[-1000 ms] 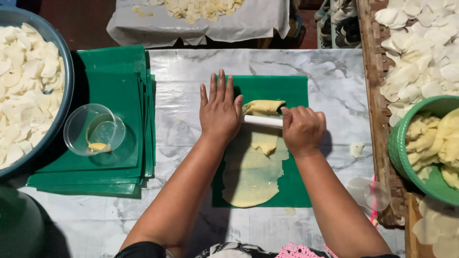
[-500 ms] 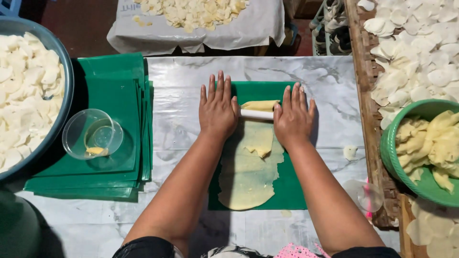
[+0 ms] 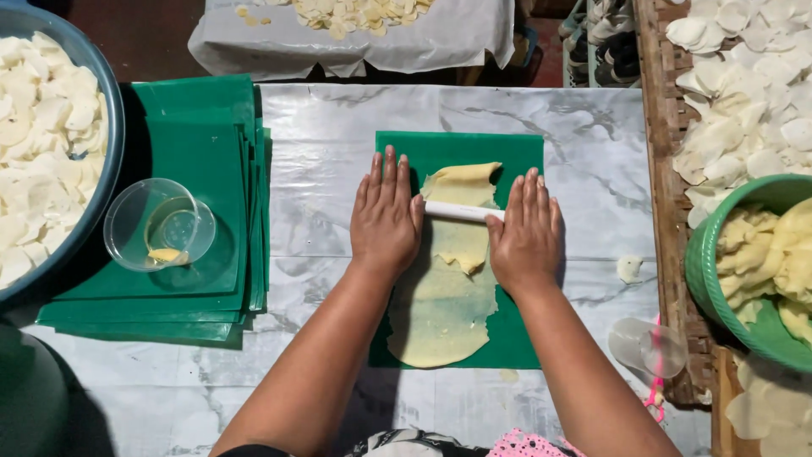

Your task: Rolling out thin sheets of dough or pastry using a rolling pin on a workstation mat.

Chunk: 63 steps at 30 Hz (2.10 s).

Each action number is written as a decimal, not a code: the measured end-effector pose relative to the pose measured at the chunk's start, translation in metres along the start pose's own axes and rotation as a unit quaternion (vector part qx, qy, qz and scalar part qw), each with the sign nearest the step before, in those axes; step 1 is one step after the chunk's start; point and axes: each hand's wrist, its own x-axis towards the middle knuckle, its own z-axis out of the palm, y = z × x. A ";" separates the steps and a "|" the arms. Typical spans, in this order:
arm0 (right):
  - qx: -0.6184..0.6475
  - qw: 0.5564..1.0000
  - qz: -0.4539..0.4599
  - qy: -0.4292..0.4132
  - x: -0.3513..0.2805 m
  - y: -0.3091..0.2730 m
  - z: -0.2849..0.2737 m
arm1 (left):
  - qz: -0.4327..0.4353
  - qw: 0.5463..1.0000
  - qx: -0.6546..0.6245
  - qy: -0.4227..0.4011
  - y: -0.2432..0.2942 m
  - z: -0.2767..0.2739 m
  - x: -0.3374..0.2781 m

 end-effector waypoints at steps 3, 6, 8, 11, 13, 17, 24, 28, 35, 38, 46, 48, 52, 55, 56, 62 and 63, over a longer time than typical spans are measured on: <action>-0.024 0.999 0.003 0.031 0.033 0.016 0.030 | -0.019 1.000 0.007 -0.009 -0.002 0.005 0.030; 0.008 0.996 0.076 -0.046 0.084 0.014 0.026 | -0.050 0.998 0.008 -0.034 -0.011 0.023 0.073; 0.018 0.995 0.081 -0.052 0.091 0.008 0.017 | -0.055 0.998 0.006 -0.043 -0.013 0.017 0.078; 0.007 0.998 0.053 -0.027 0.069 0.010 0.022 | -0.061 0.997 0.001 -0.047 -0.006 0.011 0.059; -0.011 1.000 0.018 0.011 0.043 0.007 0.023 | -0.062 0.997 0.004 -0.038 -0.004 0.006 0.034; 0.006 1.000 -0.019 0.023 -0.019 -0.007 -0.002 | -0.030 0.999 -0.015 -0.012 0.000 -0.002 -0.025; -0.028 0.997 -0.033 0.071 0.003 0.004 0.016 | -0.013 0.999 -0.007 0.031 -0.009 0.017 -0.002; -0.008 0.999 0.046 -0.022 0.066 0.008 0.017 | -0.041 0.999 -0.002 -0.023 -0.011 0.017 0.058; 0.027 0.995 0.062 -0.069 0.065 -0.003 -0.007 | -0.060 0.997 -0.007 -0.049 -0.003 0.000 0.052; 0.031 0.999 -0.002 -0.025 0.016 -0.007 -0.008 | -0.051 0.997 -0.011 -0.052 -0.001 -0.006 0.008; 0.087 0.986 -0.084 0.116 -0.070 0.007 -0.015 | 0.000 0.999 -0.040 0.020 0.004 0.004 -0.083; 0.068 0.992 -0.070 0.083 -0.084 0.005 -0.027 | 0.020 0.996 -0.029 0.079 0.010 0.014 -0.101; 0.027 0.995 -0.081 0.053 -0.079 -0.013 -0.028 | 0.023 0.997 -0.017 0.066 0.011 0.011 -0.090; -0.010 0.997 -0.051 0.050 -0.054 -0.013 -0.017 | 0.019 0.998 -0.038 0.037 0.006 0.012 -0.061; -0.014 0.998 -0.033 0.044 -0.044 -0.007 -0.010 | 0.012 0.999 -0.037 0.018 0.007 0.014 -0.049; 0.004 0.998 0.037 -0.050 0.040 0.017 0.014 | -0.030 0.999 -0.033 -0.028 0.008 0.010 0.031; 0.000 0.994 0.064 -0.085 0.055 0.022 0.017 | -0.038 0.998 -0.032 -0.038 0.008 0.010 0.046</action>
